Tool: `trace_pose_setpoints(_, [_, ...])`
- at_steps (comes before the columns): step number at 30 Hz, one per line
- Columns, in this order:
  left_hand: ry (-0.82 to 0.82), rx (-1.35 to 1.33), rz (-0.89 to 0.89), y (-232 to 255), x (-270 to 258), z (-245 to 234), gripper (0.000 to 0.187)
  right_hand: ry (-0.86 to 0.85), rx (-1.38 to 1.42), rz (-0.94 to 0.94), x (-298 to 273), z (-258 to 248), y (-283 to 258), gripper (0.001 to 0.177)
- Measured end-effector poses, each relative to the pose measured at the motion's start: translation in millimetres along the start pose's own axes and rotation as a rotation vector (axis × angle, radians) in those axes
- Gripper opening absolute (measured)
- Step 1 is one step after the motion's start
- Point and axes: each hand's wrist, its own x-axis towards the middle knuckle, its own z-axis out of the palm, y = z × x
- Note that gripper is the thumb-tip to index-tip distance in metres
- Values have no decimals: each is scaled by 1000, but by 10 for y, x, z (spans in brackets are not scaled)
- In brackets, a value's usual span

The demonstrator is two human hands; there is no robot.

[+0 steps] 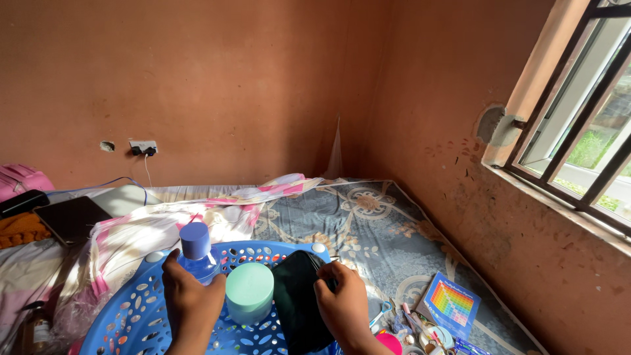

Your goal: The person assembles a two-tier blue plastic storage basket by inserting white plastic legs into the basket corners. After assembling the basket, the person places several small items including a green container, a blue bottle, a black pouch, and a pink-lidded jar into the lower basket.

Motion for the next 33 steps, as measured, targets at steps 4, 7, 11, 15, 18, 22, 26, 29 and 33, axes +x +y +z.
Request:
trace_pose_setpoints(4, [37,24,16,113,-80,-27,88,12,58,-22,-20,-48,23,17])
trace_pose_setpoints(7, [60,52,47,167,-113,-31,82,11,83,-23,-35,-77,25,16])
trace_pose_setpoints(11, [129,68,153,210,-199,-79,81,-12,78,44,-57,-97,27,16])
trace_pose_setpoints(15, [245,50,306,335,-224,-188,87,8,59,-11,-75,-96,-7,16])
trace_pose_setpoints(18, [322,29,433,506,-279,-300,82,-15,65,48,-92,-123,-16,16])
trace_pose_setpoints(22, [336,-23,750,846,-403,-428,59,-18,184,60,-77,-83,93,14])
trace_pose_setpoints(26, [149,-121,896,1218,-600,-309,42,-62,486,44,32,0,314,9])
trace_pose_setpoints(29, [16,-225,932,1471,-723,-106,36,-138,864,243,76,-117,436,12])
trace_pose_setpoints(33, [-88,-333,969,1806,-803,287,29,5,796,431,53,-537,746,16])
